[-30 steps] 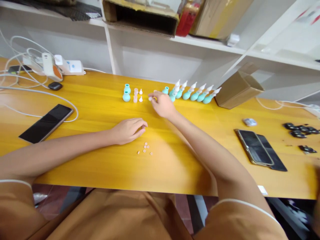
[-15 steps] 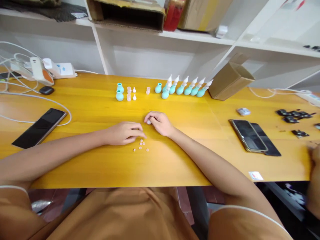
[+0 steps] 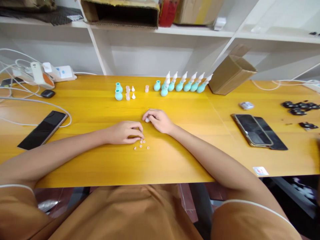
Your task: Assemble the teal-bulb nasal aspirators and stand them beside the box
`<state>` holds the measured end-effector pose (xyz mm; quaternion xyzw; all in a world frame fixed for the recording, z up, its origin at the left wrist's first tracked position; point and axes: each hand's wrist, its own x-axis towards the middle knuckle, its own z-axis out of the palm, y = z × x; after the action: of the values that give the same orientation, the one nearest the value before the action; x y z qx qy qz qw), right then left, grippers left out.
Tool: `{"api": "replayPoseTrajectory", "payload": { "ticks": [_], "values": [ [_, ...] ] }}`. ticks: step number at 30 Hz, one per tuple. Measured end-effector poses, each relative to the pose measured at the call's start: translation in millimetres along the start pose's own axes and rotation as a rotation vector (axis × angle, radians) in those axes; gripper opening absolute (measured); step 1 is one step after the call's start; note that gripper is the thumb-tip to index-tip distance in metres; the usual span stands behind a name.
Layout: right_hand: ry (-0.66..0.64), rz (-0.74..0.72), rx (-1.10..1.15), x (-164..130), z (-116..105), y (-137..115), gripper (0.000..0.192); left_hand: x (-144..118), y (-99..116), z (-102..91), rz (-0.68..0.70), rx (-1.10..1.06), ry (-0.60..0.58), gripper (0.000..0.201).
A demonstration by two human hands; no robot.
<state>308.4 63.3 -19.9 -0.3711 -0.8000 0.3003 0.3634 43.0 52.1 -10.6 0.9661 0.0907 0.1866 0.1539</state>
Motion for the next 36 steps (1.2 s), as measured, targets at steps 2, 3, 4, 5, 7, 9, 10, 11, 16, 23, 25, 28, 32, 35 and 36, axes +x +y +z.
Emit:
{"api": "replayPoseTrajectory", "payload": {
  "ticks": [2, 3, 4, 5, 7, 9, 10, 11, 16, 23, 25, 28, 32, 35, 36],
  "values": [
    [0.001, -0.019, -0.002, 0.1, 0.2, 0.6, 0.03, 0.1, -0.8, 0.0, 0.009, -0.01, 0.004, 0.024],
    [0.0, -0.024, -0.006, 0.2, 0.3, 0.7, 0.031, 0.3, -0.9, -0.1, 0.011, -0.024, 0.011, 0.023],
    [0.0, -0.027, -0.009, 0.2, 0.4, 0.6, 0.031, 0.6, -0.9, -0.4, 0.011, -0.043, 0.017, 0.022],
    [-0.001, -0.027, -0.011, 0.0, 0.4, 0.6, 0.031, 1.0, -0.7, -0.8, 0.004, -0.07, 0.023, 0.02],
    [0.0, -0.013, -0.005, -0.4, 0.0, 0.5, 0.031, 2.0, 0.3, -1.9, -0.037, -0.143, 0.028, 0.016],
    [0.017, 0.032, 0.025, -0.8, -0.4, 0.6, 0.032, 3.0, 1.5, -3.2, -0.111, -0.227, 0.042, 0.011],
    [0.028, 0.066, 0.052, -0.9, -0.5, 0.5, 0.034, 3.5, 2.1, -4.0, -0.151, -0.26, 0.062, 0.009],
    [0.037, 0.102, 0.091, -0.9, -0.4, 0.1, 0.036, 4.0, 2.5, -4.7, -0.192, -0.279, 0.095, 0.007],
    [0.006, 0.279, 0.424, -2.5, 5.1, -9.2, 0.062, 6.3, 2.4, -8.1, -0.389, -0.233, 0.399, 0.003],
    [0.015, 0.462, 0.926, -10.0, 16.3, -26.4, 0.062, 8.6, 0.7, -10.2, -0.537, -0.194, 0.623, 0.009],
    [0.005, 0.474, 1.015, -10.0, 16.9, -26.8, 0.06, 8.7, 0.9, -9.8, -0.531, -0.21, 0.635, 0.009],
    [0.006, 0.473, 1.076, -8.8, 16.7, -25.9, 0.058, 8.5, 0.5, -8.7, -0.521, -0.227, 0.643, 0.011],
    [0.006, 0.451, 1.091, -8.8, 16.0, -25.9, 0.055, 8.0, -1.3, -7.4, -0.517, -0.235, 0.66, 0.013],
    [-0.004, 0.423, 1.072, -9.8, 15.9, -27.1, 0.054, 7.1, -1.9, -6.7, -0.517, -0.244, 0.666, 0.016],
    [-0.009, 0.416, 1.065, -10.1, 16.0, -27.4, 0.053, 6.8, -1.7, -6.7, -0.514, -0.247, 0.671, 0.017]
  ]
}}
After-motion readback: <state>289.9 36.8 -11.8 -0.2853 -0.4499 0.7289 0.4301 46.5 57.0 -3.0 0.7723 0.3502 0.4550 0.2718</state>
